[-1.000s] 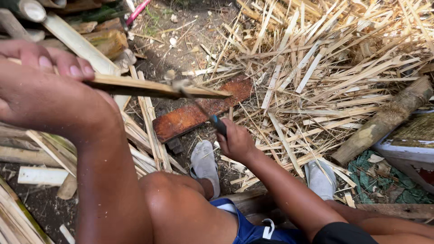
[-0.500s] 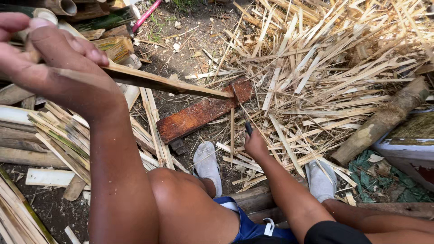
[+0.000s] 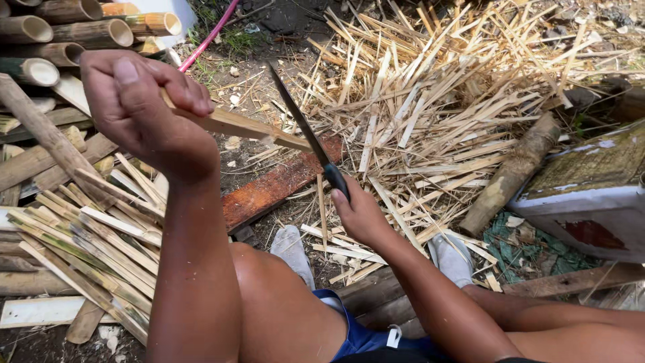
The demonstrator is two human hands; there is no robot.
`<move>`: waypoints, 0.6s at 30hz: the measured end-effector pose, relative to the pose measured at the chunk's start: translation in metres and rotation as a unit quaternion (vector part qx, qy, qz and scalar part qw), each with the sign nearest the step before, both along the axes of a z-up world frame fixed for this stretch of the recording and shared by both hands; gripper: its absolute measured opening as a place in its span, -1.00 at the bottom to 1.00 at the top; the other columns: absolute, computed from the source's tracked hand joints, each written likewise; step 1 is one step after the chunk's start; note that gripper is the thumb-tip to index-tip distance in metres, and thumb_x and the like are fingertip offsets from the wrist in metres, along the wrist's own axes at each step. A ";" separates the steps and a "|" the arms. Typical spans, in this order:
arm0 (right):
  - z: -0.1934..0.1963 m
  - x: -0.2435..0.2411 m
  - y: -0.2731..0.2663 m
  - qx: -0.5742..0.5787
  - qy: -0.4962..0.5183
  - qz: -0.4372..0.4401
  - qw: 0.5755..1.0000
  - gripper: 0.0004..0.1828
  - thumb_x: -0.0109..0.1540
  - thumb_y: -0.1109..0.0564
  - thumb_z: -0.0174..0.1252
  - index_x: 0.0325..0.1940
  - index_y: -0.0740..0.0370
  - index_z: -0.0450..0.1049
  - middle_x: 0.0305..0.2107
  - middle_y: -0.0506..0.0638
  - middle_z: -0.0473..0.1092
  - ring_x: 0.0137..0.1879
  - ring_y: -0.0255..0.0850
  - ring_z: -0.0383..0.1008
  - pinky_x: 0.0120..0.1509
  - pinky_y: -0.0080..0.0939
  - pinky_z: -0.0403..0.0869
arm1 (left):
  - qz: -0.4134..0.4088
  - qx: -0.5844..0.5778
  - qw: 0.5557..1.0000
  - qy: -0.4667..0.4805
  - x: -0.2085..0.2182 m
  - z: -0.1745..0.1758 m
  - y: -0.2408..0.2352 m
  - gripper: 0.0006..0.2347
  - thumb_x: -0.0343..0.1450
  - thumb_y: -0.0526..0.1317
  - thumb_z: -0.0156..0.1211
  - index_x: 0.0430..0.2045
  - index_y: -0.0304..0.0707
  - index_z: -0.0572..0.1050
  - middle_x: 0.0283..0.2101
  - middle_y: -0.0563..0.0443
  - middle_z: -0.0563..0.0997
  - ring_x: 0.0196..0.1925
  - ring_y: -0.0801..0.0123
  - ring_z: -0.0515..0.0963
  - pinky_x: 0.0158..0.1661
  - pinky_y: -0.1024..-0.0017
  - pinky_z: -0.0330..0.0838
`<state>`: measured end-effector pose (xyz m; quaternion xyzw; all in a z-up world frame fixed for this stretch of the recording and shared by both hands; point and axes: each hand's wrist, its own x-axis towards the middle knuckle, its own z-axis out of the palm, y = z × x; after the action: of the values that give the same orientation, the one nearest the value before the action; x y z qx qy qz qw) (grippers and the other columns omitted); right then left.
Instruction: The person splits bamboo strips into thinner slivers using a knife and a wooden wedge. They repeatedly position a strip against the wedge and push the knife through to separate the material, accumulating thin bamboo slivers on the ground.
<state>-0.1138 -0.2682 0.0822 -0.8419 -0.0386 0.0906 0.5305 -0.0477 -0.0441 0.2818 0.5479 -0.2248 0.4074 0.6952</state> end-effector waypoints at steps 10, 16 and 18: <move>0.116 -0.008 0.028 -0.134 0.041 0.056 0.989 -0.65 0.44 -0.03 -0.07 0.04 0.35 0.28 -0.64 0.02 0.36 -0.56 -0.09 0.45 -0.43 -0.04 0.41 | 0.080 0.024 0.996 -0.004 -0.018 0.006 -0.041 -0.78 0.69 -0.20 -0.25 -0.32 -0.33 0.19 -0.51 -0.04 0.23 -0.63 0.43 0.19 -0.62 0.49 0.24; 0.114 -0.045 0.015 0.097 -0.293 0.075 0.948 -0.64 0.41 0.08 -0.07 0.16 0.43 0.21 -0.52 0.24 0.40 -0.51 0.04 0.51 -0.39 0.00 0.49 | 0.040 0.011 0.999 0.020 -0.022 0.005 -0.026 -0.77 0.72 -0.20 -0.26 -0.31 -0.33 0.16 -0.53 -0.04 0.23 -0.62 0.42 0.17 -0.62 0.47 0.19; 0.105 -0.022 0.025 -0.014 -0.164 0.061 0.985 -0.68 0.39 0.08 0.00 0.09 0.38 0.23 -0.58 0.21 0.41 -0.52 0.13 0.50 -0.42 0.07 0.46 | 0.035 0.003 0.999 0.028 -0.026 0.004 -0.026 -0.78 0.71 -0.20 -0.26 -0.32 -0.33 0.16 -0.52 -0.05 0.23 -0.62 0.42 0.17 -0.63 0.47 0.17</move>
<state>-0.1359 -0.2428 0.1876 -0.8488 -0.1752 -0.0155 0.4986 -0.0737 -0.0700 0.2857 0.5685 -0.1875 0.4155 0.6848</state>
